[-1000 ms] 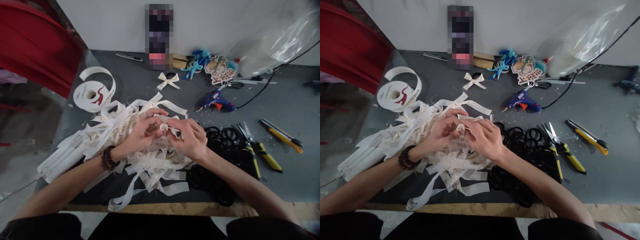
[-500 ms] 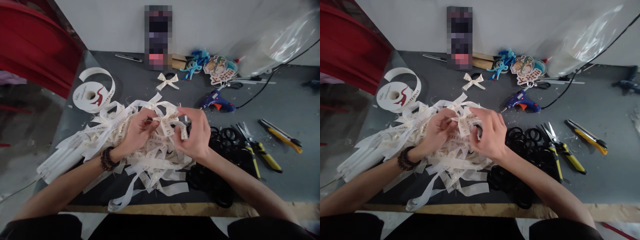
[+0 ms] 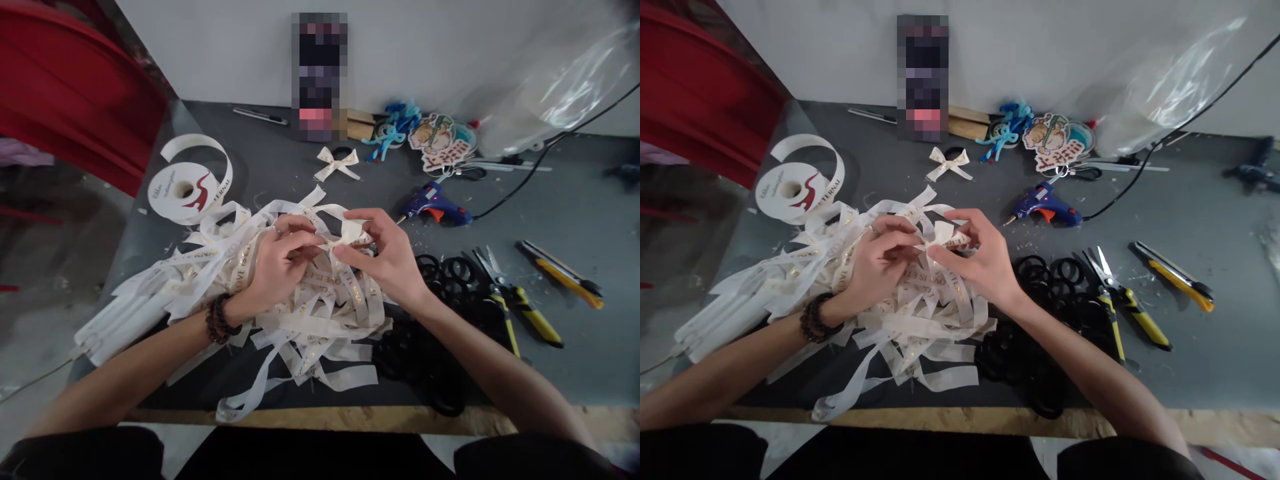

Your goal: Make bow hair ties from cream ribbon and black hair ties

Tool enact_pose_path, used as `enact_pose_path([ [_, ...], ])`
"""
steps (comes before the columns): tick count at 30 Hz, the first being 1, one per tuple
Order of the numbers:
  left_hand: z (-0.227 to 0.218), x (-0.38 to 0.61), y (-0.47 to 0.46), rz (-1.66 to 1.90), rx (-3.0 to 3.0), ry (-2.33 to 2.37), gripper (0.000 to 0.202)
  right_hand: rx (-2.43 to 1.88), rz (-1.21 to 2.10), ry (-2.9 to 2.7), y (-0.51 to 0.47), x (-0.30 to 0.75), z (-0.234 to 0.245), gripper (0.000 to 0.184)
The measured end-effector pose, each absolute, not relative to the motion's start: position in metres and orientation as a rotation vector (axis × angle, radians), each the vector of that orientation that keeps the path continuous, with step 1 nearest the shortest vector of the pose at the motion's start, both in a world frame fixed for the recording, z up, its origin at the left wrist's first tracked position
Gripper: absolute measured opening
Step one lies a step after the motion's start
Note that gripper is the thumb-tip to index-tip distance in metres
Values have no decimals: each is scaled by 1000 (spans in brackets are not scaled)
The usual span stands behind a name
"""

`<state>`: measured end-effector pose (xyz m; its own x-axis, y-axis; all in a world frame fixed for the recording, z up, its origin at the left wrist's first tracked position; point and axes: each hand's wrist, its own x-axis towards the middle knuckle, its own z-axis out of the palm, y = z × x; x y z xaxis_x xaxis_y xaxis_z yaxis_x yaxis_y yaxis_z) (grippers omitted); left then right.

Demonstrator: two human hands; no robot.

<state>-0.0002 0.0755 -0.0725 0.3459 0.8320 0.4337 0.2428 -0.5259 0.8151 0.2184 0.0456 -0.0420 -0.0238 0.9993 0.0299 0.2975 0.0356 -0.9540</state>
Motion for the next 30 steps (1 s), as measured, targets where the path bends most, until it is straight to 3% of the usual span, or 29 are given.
enact_pose_path([
  [2,-72,0,76,1139,1965,961,19,-1384,1120,-1458,46,219,-38,33],
  [7,-69,2,75,1088,1923,960,7,-1441,943,-1487,46,220,-36,27],
  [14,-69,3,74,1103,1868,941,15,-1484,881,-1571,44,218,-39,24],
  [23,-68,2,72,1191,2156,938,1,-1492,873,-1568,41,214,-35,23],
  [30,-67,1,72,1146,2026,970,14,-1517,849,-1562,38,210,-39,24],
])
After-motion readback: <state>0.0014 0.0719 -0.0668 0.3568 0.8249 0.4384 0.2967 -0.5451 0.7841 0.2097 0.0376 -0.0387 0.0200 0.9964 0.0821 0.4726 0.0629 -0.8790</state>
